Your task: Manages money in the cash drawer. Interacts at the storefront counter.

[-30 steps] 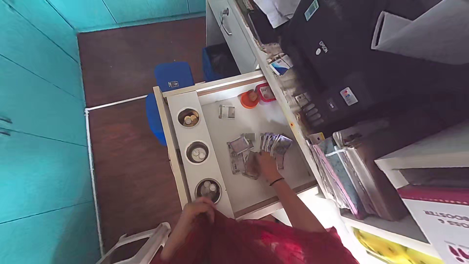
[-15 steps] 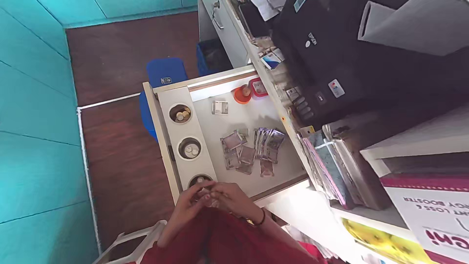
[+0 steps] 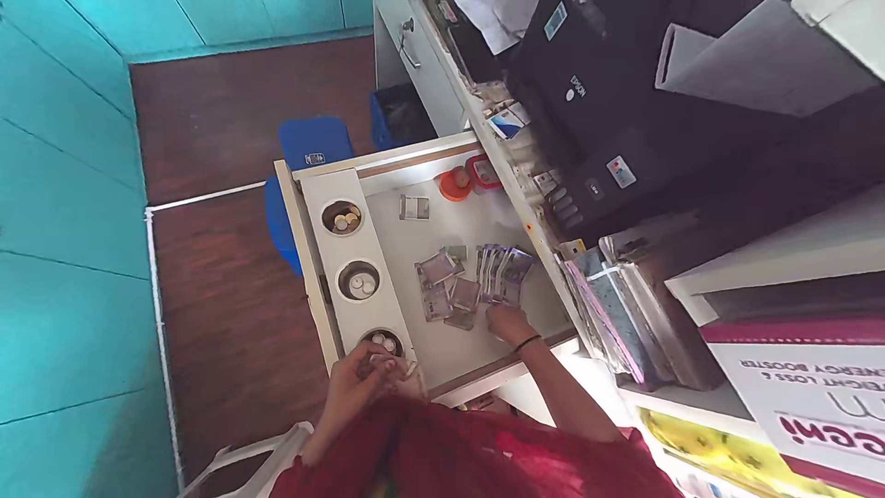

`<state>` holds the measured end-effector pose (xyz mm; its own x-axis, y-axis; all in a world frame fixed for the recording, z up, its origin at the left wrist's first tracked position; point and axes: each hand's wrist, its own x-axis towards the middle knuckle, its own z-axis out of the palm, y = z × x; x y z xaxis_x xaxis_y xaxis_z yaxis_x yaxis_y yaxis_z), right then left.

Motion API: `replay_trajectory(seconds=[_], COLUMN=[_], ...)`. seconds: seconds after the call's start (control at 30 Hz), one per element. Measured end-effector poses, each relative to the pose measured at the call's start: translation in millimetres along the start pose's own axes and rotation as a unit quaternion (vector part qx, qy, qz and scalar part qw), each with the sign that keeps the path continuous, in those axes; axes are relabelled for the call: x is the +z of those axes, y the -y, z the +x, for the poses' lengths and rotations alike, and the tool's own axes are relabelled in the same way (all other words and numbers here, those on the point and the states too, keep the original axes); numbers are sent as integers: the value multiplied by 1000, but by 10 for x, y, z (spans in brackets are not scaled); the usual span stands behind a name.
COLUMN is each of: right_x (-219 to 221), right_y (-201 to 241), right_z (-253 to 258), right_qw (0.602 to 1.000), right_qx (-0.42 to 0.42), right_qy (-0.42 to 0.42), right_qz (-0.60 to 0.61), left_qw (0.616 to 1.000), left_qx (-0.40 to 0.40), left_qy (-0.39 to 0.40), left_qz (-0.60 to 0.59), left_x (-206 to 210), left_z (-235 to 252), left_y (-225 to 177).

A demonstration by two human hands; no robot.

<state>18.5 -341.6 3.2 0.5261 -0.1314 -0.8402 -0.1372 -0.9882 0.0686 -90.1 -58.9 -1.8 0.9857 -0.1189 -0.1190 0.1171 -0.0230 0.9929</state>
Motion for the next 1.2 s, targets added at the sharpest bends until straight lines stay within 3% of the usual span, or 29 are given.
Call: replay_trajectory(seconds=[0.13,0.3,0.4,0.57,0.73,0.87,1.07,1.2], right_x=[-42,-125,-188,-84,-236,-195,-416,-433], right_y=[-225,-589,-546,-429,-513,-460,127,217], right_z=[220,575,379,368,696,1143,1052,1162], right_qw=[996,965,966,961,902,796,813,772], right_qx=[-7,-55,2,90,124,128,117,117], right_qy=[-64,-169,-163,-158,-220,-266,-256,-289], right_qz=[66,192,200,210,349,528,510,553], left_qw=[1000,997,995,1000,999,998,998,997], left_qx=[6,38,57,17,31,40,40,49], left_qy=[2,62,74,22,24,32,31,35], left_qz=[-20,-27,-26,-14,-36,-46,-45,-45], left_x=[14,-46,-75,-22,-27,-36,-47,-62], left_z=[-2,27,33,25,-11,11,-4,-14], left_y=[25,125,165,69,107,138,101,146])
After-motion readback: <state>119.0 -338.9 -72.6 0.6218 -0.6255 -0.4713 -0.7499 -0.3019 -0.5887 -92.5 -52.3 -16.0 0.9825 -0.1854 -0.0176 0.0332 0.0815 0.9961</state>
